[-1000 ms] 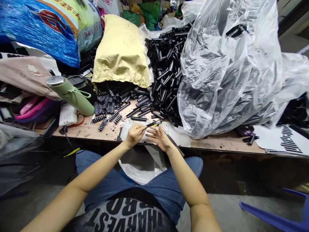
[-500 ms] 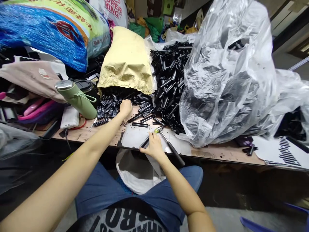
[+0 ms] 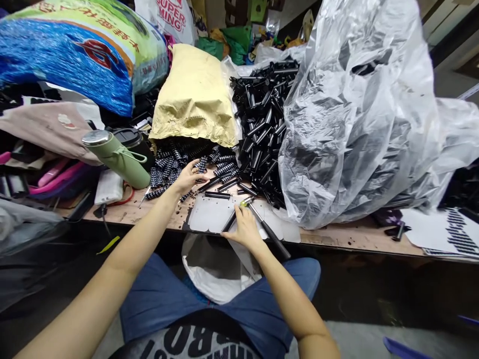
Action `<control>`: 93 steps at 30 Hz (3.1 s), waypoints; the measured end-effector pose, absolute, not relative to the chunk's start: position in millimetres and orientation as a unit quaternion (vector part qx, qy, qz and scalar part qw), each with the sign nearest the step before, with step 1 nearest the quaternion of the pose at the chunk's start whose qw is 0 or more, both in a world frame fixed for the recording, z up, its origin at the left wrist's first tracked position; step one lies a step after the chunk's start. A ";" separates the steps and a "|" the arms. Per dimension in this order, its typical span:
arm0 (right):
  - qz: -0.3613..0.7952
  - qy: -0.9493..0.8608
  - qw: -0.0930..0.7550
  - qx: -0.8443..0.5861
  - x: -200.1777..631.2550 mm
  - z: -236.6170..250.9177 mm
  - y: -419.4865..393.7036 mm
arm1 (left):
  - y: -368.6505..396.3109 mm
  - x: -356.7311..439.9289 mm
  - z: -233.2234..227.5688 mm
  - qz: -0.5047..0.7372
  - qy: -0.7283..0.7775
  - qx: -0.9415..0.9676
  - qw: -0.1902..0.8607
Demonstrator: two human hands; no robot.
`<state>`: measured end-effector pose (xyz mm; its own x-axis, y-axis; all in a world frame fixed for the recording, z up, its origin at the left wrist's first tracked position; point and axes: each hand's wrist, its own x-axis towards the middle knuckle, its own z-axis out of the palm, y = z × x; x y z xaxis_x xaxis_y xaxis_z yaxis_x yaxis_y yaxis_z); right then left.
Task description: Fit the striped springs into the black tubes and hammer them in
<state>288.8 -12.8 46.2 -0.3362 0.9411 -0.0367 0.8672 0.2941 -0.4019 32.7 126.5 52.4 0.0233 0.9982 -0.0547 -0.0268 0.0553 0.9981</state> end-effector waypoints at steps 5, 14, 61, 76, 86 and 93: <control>0.171 -0.807 0.125 -0.551 290.4 41.6 -11.8 | 69.0 55.7 61.1 0.517 0.343 0.393 0.679; 0.173 -0.810 0.119 -0.548 289.5 45.8 -11.9 | 46.9 92.6 67.4 0.516 0.288 0.295 0.751; 0.194 -0.794 0.271 -0.508 280.3 25.8 -21.0 | -4.9 125.4 1.0 0.358 0.446 0.809 0.133; 0.116 -0.695 0.087 -0.704 317.3 70.9 -76.6 | 1.1 92.0 6.2 0.189 0.421 0.886 -0.044; 0.137 -0.767 0.139 -0.611 267.2 107.2 -87.8 | -36.1 137.6 4.0 0.136 0.479 0.867 -0.018; 0.136 -0.766 0.032 -0.627 265.8 98.5 -80.5 | -21.5 133.4 14.6 0.150 0.506 0.848 0.045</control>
<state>265.8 -80.5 98.5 -0.2106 0.9700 -0.1216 0.9526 0.1757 -0.2482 133.4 -21.5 14.6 0.4422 0.8723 0.2086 0.8457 -0.4830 0.2271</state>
